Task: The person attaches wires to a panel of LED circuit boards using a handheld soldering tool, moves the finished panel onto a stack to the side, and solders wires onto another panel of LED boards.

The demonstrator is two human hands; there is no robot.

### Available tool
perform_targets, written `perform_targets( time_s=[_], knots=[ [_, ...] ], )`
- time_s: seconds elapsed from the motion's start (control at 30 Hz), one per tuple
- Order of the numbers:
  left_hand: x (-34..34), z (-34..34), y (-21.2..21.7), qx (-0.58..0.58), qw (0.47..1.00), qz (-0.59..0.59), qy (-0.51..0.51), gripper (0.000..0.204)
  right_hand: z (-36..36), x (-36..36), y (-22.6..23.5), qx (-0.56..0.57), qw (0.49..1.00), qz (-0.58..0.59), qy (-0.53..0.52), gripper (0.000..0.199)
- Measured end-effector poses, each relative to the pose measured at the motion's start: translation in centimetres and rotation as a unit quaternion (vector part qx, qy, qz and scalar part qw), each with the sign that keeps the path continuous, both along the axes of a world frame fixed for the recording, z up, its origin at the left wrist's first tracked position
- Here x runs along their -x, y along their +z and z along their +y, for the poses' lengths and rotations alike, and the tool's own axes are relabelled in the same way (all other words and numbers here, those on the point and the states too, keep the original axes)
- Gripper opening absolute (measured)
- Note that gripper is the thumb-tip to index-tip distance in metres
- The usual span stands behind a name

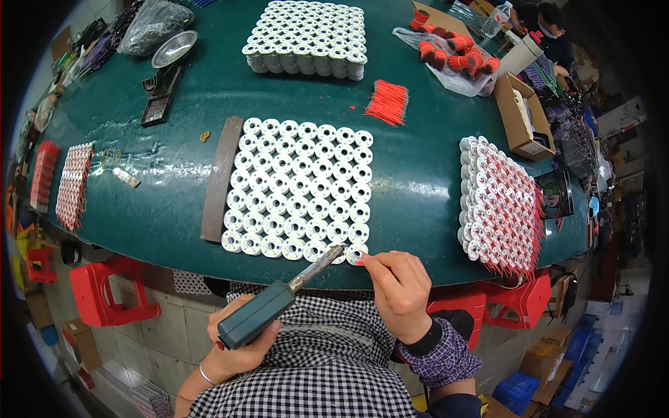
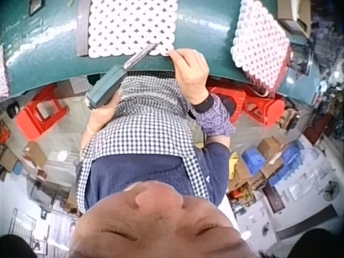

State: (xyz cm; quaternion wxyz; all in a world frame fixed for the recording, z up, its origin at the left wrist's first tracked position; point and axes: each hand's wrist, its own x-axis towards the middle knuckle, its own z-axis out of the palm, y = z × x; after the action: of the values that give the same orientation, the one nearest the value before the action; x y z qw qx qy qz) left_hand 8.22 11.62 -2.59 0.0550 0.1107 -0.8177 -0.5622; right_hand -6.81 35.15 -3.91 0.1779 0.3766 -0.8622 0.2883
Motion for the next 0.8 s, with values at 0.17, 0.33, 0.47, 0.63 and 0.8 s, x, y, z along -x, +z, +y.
perform_targets(
  time_s=[0.17, 0.33, 0.47, 0.63, 0.8],
  knots=[
    [0.8, 0.1, 0.3, 0.015, 0.999, 0.042, -0.006, 0.025, -0.4, -0.3, -0.4, 0.008, 0.998, -0.066, 0.008, 0.028],
    [0.9, 0.0, 0.3, 0.018, 0.999, 0.032, -0.038, 0.025, -0.3, -0.3, -0.6, 0.003, 0.997, -0.076, 0.007, 0.027],
    [1.0, 0.2, 0.1, 0.011, 0.999, 0.034, -0.041, 0.024, -0.3, -0.2, -0.6, 0.003, 0.997, -0.080, 0.011, 0.027],
    [1.1, 0.4, 0.1, 0.009, 0.999, 0.019, -0.040, 0.022, -0.4, -0.2, -0.4, 0.000, 0.996, -0.083, 0.010, 0.026],
    [1.3, 0.2, 0.1, 0.043, 0.997, 0.043, -0.056, 0.021, -0.3, -0.2, -0.2, -0.009, 0.997, -0.082, 0.010, 0.026]
  ],
)
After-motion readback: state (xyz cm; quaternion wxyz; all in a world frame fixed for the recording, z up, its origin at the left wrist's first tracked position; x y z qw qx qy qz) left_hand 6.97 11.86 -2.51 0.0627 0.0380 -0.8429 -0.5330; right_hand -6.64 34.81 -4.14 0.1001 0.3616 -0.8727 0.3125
